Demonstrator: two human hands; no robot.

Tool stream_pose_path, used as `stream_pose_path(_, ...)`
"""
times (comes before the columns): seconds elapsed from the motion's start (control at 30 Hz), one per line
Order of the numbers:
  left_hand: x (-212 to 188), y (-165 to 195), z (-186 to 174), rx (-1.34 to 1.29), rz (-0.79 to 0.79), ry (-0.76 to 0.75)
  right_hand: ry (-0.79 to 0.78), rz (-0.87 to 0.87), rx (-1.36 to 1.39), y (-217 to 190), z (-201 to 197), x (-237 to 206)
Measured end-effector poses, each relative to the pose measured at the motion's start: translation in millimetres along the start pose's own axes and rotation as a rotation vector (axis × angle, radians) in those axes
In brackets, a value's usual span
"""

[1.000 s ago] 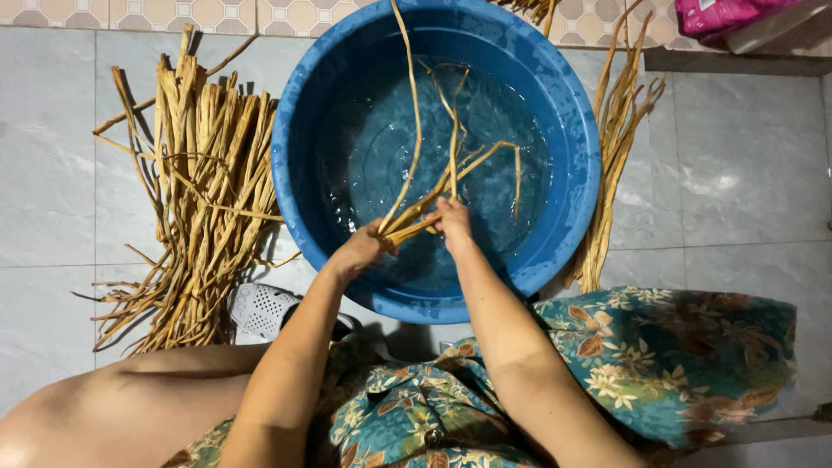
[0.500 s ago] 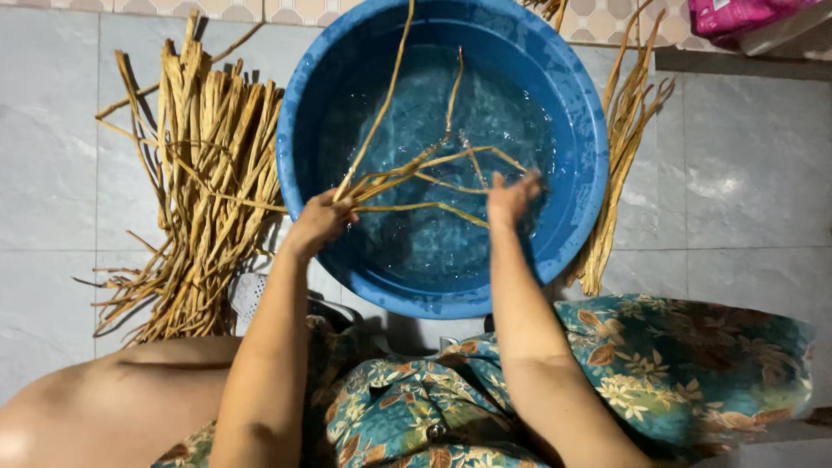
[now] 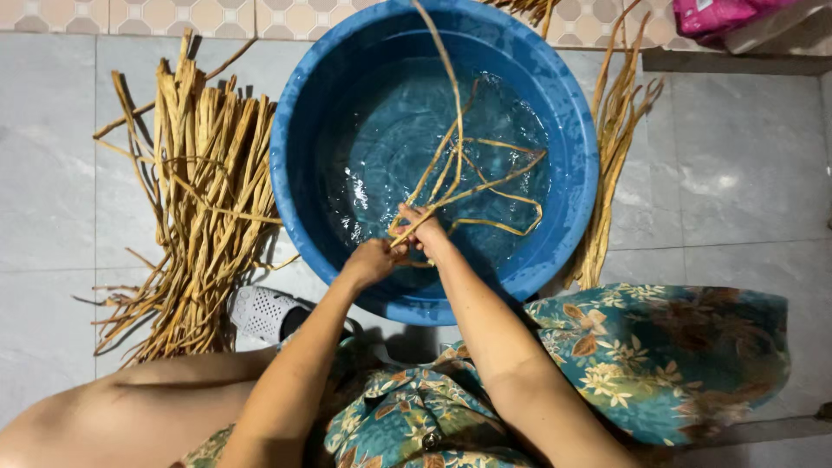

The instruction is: The person sits on a tiled floor and repeatedly submerges long, thin sticks into a blue basin of water. They handle the sticks by hand, soaking them in small groups and occasionally separating them before returning them to the basin.

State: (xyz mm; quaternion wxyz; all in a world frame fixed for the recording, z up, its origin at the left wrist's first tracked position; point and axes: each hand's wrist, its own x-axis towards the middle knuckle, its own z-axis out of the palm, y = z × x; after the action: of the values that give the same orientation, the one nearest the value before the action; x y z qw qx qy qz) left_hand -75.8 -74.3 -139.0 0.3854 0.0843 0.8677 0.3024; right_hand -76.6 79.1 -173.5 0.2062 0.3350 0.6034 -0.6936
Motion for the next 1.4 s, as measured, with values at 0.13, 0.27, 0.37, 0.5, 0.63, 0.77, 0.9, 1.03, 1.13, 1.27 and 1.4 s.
stream_pose_path(0.13, -3.6, 0.5, 1.7, -0.110, 0.036, 0.268, 0.115, 0.023, 0.055, -8.1, 22.4, -5.9)
stream_pose_path(0.27, -0.2, -5.9, -4.4, -0.027, -0.016, 0.270, -0.011, -0.025, 0.096, -7.4, 30.8, -10.0)
stream_pose_path(0.37, 4.4, -9.7, -1.3, -0.023, -0.013, 0.179, -0.028, -0.085, 0.177, -5.2, 27.3, -4.0)
stream_pose_path(0.5, 8.5, -4.9, 10.7, 0.056, 0.148, 0.000, 0.016, -0.013, 0.233, -0.2, 21.0, 6.8)
stream_pose_path(0.63, 7.2, 0.4, -5.9, 0.194, 0.041, -0.134, 0.045, 0.093, 0.604, 7.4, -15.4, 18.1)
stream_pose_path(0.77, -18.8, -8.2, -81.6, -0.087, 0.217, -0.111, 0.248, -0.103, 1.045, 3.9, -80.9, 33.0)
stream_pose_path(0.9, -59.6, -31.7, -164.3, -0.393, -0.022, -0.014, 0.511, -0.048, 1.090, -1.5, -130.0, 32.5)
stream_pose_path(1.03, -49.7, -33.7, -170.1, -0.524, -0.056, 0.105, 0.927, -0.165, 0.327, -20.4, -126.8, 22.6)
stream_pose_path(1.13, -20.6, -29.7, -129.6, -0.232, -0.010, 0.163, 1.233, -0.557, -0.411, -30.1, -93.2, 20.3)
stream_pose_path(1.27, 13.7, -12.2, -58.6, -0.137, 0.019, 0.100, 0.681, -0.854, -0.366, -36.4, -8.0, 24.1)
stream_pose_path(1.4, 17.0, -4.7, -20.6, 0.093, 0.337, -0.007, -0.010, -0.287, 0.137, -16.6, 42.7, 13.6)
